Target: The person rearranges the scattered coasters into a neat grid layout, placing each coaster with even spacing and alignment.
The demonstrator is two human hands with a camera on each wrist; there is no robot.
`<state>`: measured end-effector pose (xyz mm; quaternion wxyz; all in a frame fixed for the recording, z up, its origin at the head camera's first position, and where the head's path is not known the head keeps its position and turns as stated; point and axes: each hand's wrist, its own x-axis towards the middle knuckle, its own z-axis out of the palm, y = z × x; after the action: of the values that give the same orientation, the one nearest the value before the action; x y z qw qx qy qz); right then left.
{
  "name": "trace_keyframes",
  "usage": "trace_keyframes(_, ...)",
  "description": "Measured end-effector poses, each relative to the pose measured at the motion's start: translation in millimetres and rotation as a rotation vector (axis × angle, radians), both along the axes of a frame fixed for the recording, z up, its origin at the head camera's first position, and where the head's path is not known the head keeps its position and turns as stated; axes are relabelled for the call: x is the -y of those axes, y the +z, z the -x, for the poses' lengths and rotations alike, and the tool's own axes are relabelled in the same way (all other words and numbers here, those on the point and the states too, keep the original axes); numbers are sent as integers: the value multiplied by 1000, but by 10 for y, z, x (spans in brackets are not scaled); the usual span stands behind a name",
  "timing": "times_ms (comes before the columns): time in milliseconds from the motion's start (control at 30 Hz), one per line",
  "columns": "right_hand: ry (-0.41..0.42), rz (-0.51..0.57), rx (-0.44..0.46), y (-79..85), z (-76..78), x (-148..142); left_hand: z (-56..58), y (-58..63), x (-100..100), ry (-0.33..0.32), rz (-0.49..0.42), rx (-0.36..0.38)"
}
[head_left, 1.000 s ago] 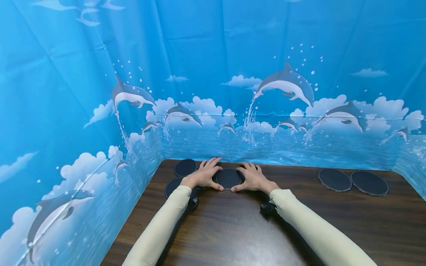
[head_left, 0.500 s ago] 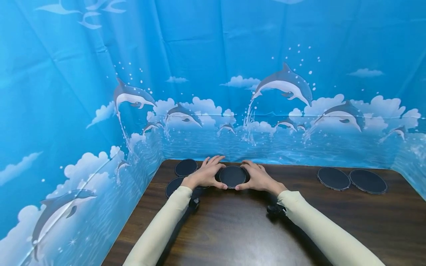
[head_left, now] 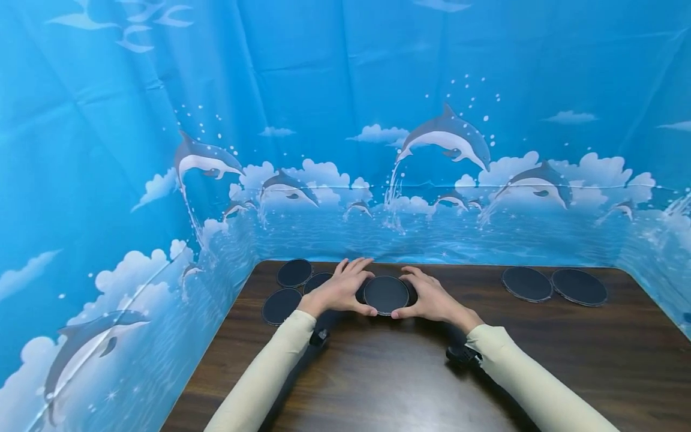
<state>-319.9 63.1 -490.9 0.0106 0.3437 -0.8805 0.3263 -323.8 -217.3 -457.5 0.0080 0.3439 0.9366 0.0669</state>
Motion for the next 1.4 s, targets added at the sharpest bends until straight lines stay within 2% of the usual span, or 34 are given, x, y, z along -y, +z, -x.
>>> trace_keyframes(133,1,-11,-9,-48,-58,-27,-63,-24,-35,-8,23,-12)
trace_keyframes(333,-17,-78,-14,-66,-141,-49,-147,-94,-89,13,39,25)
trace_keyframes(567,-20,-108,8,-105,-192,-63,-179,-164,-143,-3,56,32)
trace_keyframes(900,-34,-142,-4,-171,-268,-58,-246,-256,-174,-5,74,47)
trace_keyframes(1133,-26,-203,1,-102,-264,-13,-290,-252,-212,26,139,29)
trace_keyframes(1400,-43,-234,38,-78,-284,-23,-297,-249,-253,14,158,15)
